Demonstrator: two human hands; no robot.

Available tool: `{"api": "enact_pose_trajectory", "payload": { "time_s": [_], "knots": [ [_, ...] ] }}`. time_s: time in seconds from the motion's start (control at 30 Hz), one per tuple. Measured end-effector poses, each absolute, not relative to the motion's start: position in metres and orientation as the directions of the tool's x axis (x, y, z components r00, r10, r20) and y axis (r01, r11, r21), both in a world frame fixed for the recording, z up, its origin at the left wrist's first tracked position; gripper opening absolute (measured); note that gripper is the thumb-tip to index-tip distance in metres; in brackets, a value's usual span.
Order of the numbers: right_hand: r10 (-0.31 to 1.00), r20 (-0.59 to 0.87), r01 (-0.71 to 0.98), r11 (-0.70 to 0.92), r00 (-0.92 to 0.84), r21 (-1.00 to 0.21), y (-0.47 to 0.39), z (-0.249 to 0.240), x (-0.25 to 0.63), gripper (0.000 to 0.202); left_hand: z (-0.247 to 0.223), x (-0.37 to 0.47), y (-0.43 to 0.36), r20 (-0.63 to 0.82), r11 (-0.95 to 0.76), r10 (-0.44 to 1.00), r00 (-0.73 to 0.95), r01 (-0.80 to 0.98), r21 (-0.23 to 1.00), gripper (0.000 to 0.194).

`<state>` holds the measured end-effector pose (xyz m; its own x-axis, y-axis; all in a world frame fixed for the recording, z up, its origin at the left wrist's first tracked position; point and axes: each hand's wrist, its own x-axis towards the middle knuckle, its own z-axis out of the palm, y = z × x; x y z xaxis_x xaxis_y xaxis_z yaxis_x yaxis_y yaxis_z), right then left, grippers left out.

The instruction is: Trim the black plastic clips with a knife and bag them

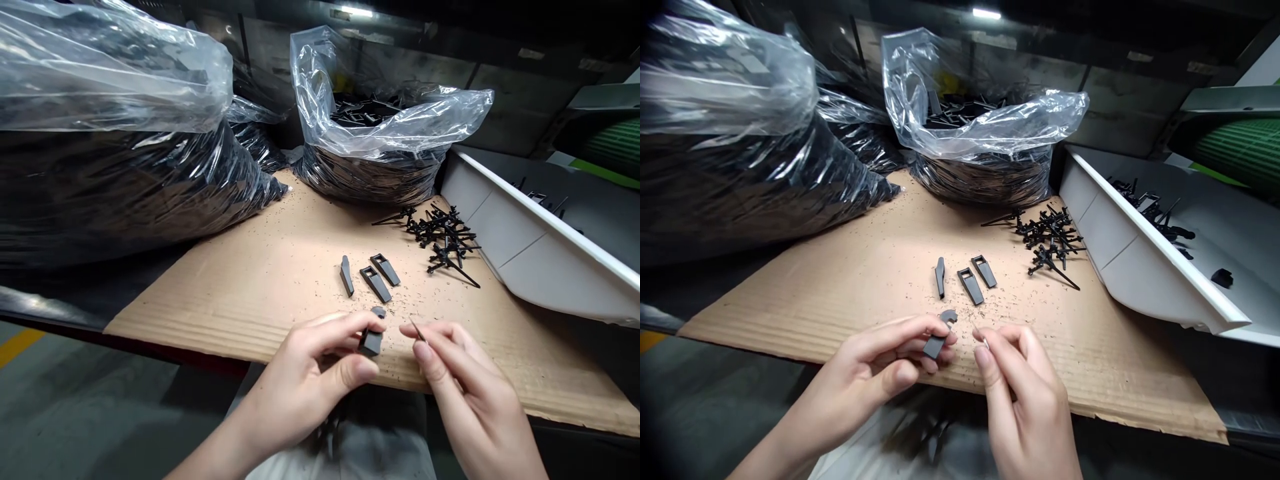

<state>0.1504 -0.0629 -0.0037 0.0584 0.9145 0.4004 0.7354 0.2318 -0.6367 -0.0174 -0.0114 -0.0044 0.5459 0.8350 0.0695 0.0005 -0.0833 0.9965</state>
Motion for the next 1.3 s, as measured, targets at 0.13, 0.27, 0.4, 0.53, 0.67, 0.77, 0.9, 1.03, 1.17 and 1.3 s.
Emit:
{"api": "enact_pose_trajectory", "payload": {
  "time_s": [0.13, 0.27, 0.4, 0.53, 0.67, 0.77, 0.9, 1.03, 1.17, 1.3],
  "knots": [
    [0.862, 0.507, 0.776, 0.310, 0.015, -0.549, -0.070, -0.014, 0.151, 0.022, -0.009, -0.010, -0.010, 0.011, 0.029, 0.915, 0.404, -0.093, 0.995, 0.010],
    [0.804, 0.594, 0.806, 0.370, -0.028, -0.462, -0.070, -0.018, 0.146, 0.025, -0.008, -0.007, -0.009, 0.047, -0.062, 0.941, 0.336, 0.034, 0.998, 0.028],
    [0.750, 0.659, 0.825, 0.407, -0.056, -0.392, -0.064, -0.016, 0.141, 0.027, -0.003, -0.009, -0.009, 0.171, -0.226, 0.924, 0.342, 0.130, 0.965, 0.015],
    [0.740, 0.669, 0.841, 0.405, -0.071, -0.359, -0.061, -0.017, 0.139, 0.029, -0.001, -0.009, -0.007, 0.228, -0.291, 0.906, 0.357, 0.133, 0.948, 0.016],
    [0.725, 0.684, 0.844, 0.414, -0.080, -0.341, -0.059, -0.016, 0.140, 0.030, -0.004, -0.010, -0.006, 0.239, -0.306, 0.892, 0.383, 0.124, 0.944, 0.016],
    [0.840, 0.541, 0.751, 0.385, -0.045, -0.536, -0.059, -0.009, 0.141, 0.018, -0.005, -0.011, -0.006, 0.234, -0.302, 0.880, 0.413, 0.109, 0.947, 0.015],
    [0.976, 0.201, 0.614, 0.209, -0.084, -0.761, -0.059, 0.004, 0.141, 0.018, -0.007, -0.012, -0.006, 0.262, -0.323, 0.872, 0.414, 0.083, 0.943, 0.016],
    [0.992, 0.002, 0.529, 0.069, -0.126, -0.846, -0.055, 0.012, 0.146, 0.026, -0.007, -0.012, -0.006, 0.294, -0.338, 0.864, 0.408, 0.040, 0.940, 0.017],
    [0.844, -0.375, 0.250, -0.296, -0.384, -0.922, -0.047, 0.016, 0.158, 0.029, -0.007, -0.013, -0.008, 0.330, -0.363, 0.843, 0.425, -0.003, 0.932, 0.020],
    [0.771, -0.467, 0.235, -0.403, -0.432, -0.884, -0.049, 0.020, 0.161, 0.031, -0.008, -0.013, -0.009, 0.398, -0.432, 0.828, 0.396, -0.001, 0.902, 0.022]
  ]
}}
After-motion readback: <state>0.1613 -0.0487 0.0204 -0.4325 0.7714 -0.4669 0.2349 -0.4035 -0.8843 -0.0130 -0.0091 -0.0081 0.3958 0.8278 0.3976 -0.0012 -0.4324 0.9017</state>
